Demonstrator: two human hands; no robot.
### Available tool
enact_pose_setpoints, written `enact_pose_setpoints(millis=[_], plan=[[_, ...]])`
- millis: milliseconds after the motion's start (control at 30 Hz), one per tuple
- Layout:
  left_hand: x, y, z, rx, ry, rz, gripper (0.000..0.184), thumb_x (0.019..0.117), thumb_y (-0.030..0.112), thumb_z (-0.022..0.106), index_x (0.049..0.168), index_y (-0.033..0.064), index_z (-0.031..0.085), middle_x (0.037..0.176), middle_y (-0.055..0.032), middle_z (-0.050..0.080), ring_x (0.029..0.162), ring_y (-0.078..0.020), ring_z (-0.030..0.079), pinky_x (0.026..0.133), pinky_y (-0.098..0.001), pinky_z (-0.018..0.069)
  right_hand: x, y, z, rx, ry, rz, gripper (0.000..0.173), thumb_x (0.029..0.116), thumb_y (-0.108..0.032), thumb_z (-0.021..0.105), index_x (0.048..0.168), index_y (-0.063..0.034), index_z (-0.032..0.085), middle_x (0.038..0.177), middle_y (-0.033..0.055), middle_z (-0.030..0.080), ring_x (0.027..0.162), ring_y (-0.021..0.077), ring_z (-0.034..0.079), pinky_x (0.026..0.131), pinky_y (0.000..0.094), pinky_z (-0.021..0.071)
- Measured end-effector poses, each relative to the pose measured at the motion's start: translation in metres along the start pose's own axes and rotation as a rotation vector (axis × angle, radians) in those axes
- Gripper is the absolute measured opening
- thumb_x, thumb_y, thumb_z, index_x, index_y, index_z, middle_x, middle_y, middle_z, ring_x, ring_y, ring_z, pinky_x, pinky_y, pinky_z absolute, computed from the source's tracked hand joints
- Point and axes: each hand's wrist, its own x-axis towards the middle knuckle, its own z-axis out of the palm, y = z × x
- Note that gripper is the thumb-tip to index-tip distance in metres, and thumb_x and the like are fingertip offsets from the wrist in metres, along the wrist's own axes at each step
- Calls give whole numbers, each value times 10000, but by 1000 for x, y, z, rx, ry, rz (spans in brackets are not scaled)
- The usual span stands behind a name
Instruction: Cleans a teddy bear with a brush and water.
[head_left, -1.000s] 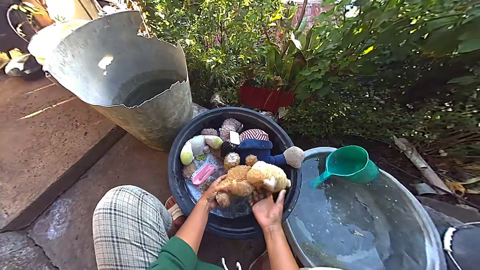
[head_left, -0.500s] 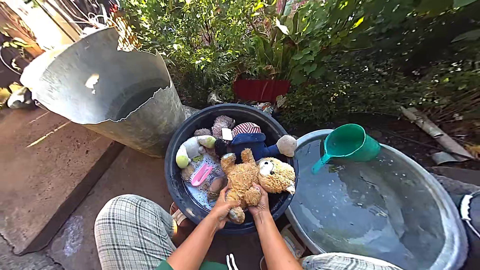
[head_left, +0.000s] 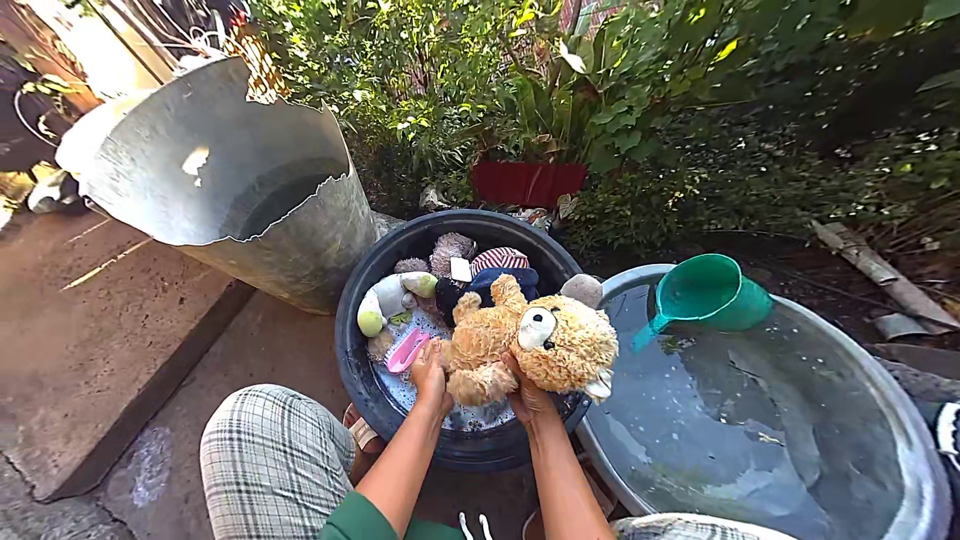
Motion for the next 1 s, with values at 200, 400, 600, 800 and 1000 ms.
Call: enact_pose_setpoints(millis=[200,400,600,800,1000], plan=[[21,-17,-5,227,15,143,372,1118,199,434,1067,-101,646,895,-182,653,818,-211,646,814,-396,560,-1,8,-15,124,21,68,126,936,-19,550,1027,-87,605,841,-3,709,777,73,698,724,253,600],[17,-5,-18,171,-417,-175,433,1118,350,349,903,69,597,744,-22,624,701,-127,635,695,-335,565,-6,2,-22,247,32,-36,120,769,-86,614,867,-147,651,722,-51,720,663,34,698,628,218,600],[55,20,3,144,-609,-341,627,1103,542,188,1606,169,216,1442,-171,537,1138,-266,635,891,-442,544,-8,2,-32,209,-8,-103,158,756,-34,616,795,-178,668,659,-80,703,608,-22,665,609,163,572],[53,42,48,141,-487,83,553,872,4,698,1403,9,542,1172,-195,650,961,-236,656,853,-409,570,-5,-2,-19,118,45,-66,231,1024,-137,358,1058,-141,586,858,-91,714,814,-27,689,749,182,596],[-20,25,40,630,-749,995,516,725,132,829,1204,-19,712,1143,-135,752,1075,-248,707,1009,-530,511,15,-3,-26,174,-43,-28,324,1049,-159,287,1028,-123,608,843,-47,732,800,7,701,726,213,601]])
